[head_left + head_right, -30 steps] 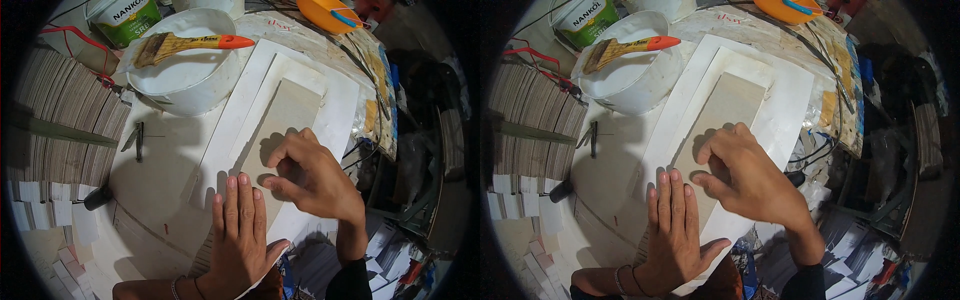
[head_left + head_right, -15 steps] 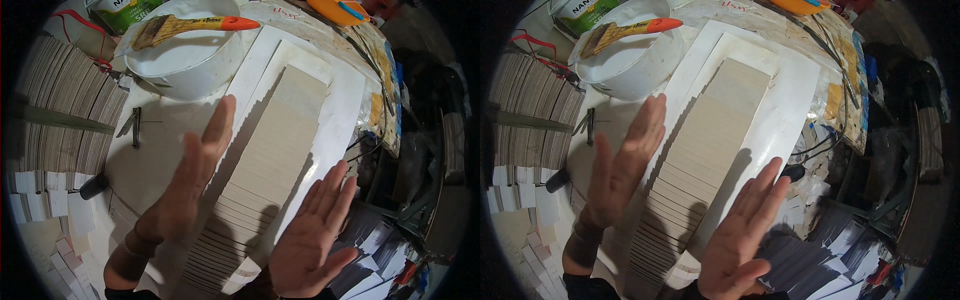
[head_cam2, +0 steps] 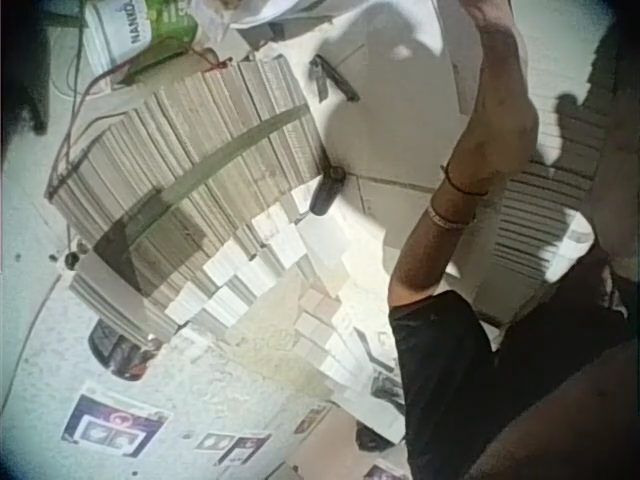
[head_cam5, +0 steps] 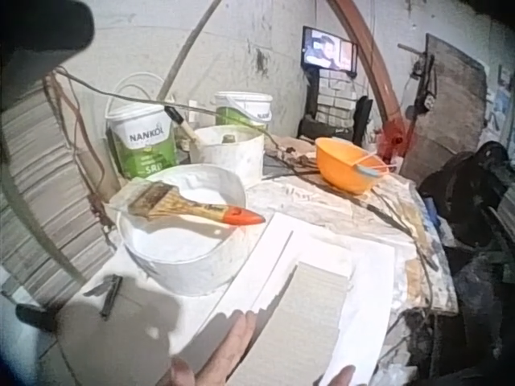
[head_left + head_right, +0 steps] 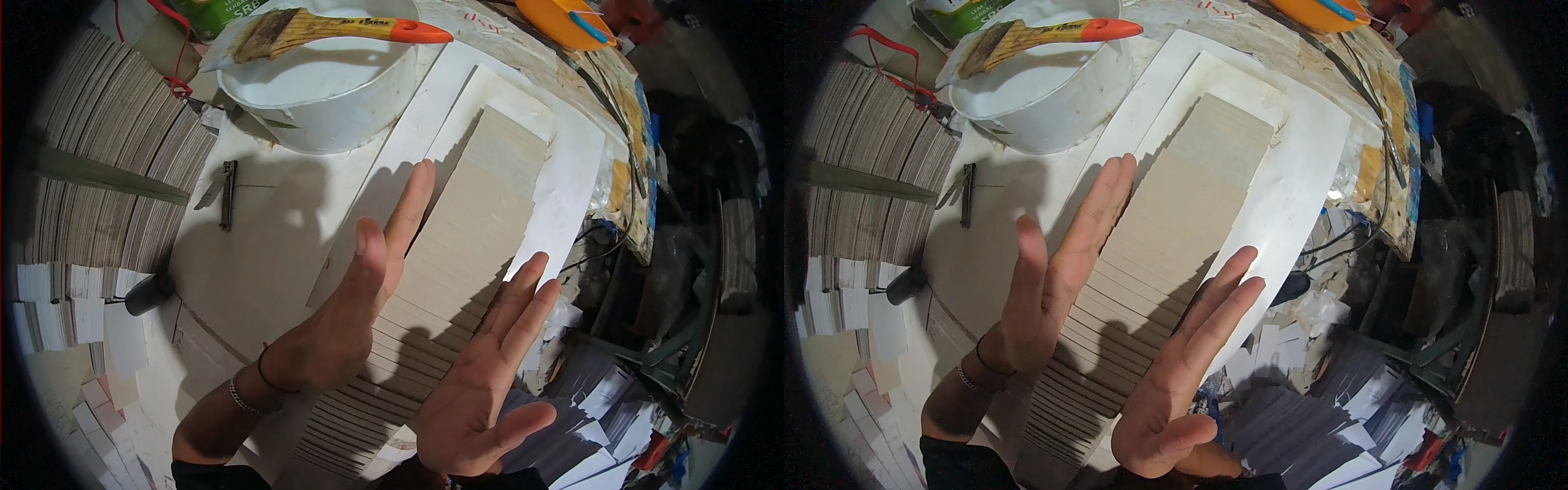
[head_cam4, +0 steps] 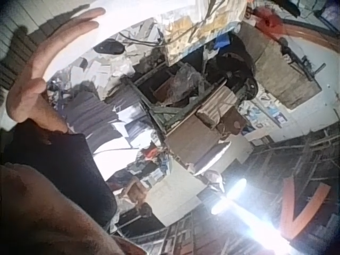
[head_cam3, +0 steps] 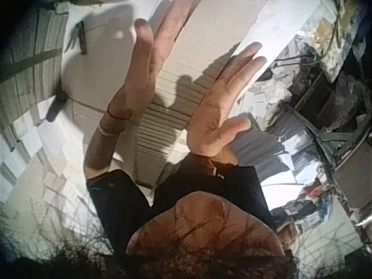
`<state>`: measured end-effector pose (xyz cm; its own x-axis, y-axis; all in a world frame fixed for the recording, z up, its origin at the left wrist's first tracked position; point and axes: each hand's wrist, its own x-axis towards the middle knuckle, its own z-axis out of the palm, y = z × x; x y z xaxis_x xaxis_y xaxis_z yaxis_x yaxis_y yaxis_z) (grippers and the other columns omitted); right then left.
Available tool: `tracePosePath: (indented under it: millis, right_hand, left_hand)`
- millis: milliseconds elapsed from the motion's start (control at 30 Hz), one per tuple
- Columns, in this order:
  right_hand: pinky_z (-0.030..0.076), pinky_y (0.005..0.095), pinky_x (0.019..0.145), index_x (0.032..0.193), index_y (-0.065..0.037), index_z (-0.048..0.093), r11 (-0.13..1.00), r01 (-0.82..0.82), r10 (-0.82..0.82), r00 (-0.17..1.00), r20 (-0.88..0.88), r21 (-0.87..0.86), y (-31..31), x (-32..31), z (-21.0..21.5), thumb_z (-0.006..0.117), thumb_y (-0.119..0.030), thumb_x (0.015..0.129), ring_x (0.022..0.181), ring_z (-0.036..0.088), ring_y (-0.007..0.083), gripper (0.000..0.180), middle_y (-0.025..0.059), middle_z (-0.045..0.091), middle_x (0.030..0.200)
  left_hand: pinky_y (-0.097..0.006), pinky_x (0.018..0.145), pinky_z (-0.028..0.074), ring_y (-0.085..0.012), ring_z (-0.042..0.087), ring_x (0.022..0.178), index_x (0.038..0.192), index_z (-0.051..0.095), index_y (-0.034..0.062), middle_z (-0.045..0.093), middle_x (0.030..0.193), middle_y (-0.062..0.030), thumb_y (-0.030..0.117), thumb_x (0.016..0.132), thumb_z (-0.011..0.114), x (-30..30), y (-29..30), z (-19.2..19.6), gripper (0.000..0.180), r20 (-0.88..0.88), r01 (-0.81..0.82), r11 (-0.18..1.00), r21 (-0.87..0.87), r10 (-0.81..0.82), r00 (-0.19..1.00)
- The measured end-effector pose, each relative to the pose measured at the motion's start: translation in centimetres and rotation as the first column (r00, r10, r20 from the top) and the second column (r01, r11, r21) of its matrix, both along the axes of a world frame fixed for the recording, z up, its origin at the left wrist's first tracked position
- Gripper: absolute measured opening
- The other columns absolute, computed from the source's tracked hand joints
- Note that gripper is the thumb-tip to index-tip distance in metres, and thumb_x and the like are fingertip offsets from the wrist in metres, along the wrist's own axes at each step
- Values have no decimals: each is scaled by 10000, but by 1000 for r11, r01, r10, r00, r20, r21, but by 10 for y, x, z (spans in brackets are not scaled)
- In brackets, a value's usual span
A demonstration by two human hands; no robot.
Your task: Assemble cardboard boxes by hand using glue and manual alignment.
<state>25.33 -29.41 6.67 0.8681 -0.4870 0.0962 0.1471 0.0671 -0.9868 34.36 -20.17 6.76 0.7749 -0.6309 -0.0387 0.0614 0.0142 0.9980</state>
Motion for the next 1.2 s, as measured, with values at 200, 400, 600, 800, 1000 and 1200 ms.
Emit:
tracePosePath:
  millis: [200,400,600,800,1000,1200]
  right_hand:
    - [-56,438,1281,1652,-25,37,974,180,-202,966,159,138,-7,2,-3,187,-715,1018,1606,23,344,949,247,43,1717]
    - [44,458,1287,1632,17,92,951,262,-233,957,173,-165,-68,6,-1,479,-351,1021,1589,143,388,811,322,175,1670]
    - [230,529,1265,1423,42,525,853,-66,160,977,140,-517,-114,19,12,548,-205,982,1477,416,406,505,294,591,1411]
    - [407,569,1139,981,-13,767,691,-260,378,925,30,-674,-111,44,30,654,-76,828,1205,633,465,201,194,740,1011]
    - [408,396,738,840,-51,753,526,-366,475,875,-92,-768,-108,60,39,625,-25,628,823,496,252,249,73,594,784]
    - [384,372,716,820,-33,729,445,-595,624,742,-244,-669,-107,64,37,652,17,606,795,481,242,232,76,591,807]
  left_hand:
    - [-457,1279,73,-356,102,1591,1628,34,-54,86,1701,-277,645,1059,208,-4,12,4,918,267,-135,981,137,95,959]
    - [-600,1212,240,-555,223,1508,1565,166,-132,178,1602,-434,517,997,592,-62,14,70,962,528,-372,685,626,-21,849]
    - [-713,1149,261,-675,236,1436,1478,229,-223,192,1544,-499,395,938,677,-110,15,55,935,434,-231,508,830,-326,840]
    - [-694,1192,173,-640,168,1485,1546,233,-154,163,1613,-428,363,897,736,-117,14,20,970,429,-207,631,748,-220,876]
    - [-692,1188,206,-631,193,1482,1546,241,-152,181,1619,-406,307,851,766,-117,10,13,984,477,-279,588,759,-209,854]
    - [-680,1184,245,-620,222,1478,1552,234,-140,186,1624,-396,247,797,818,-117,7,11,1030,505,-313,590,745,-192,842]
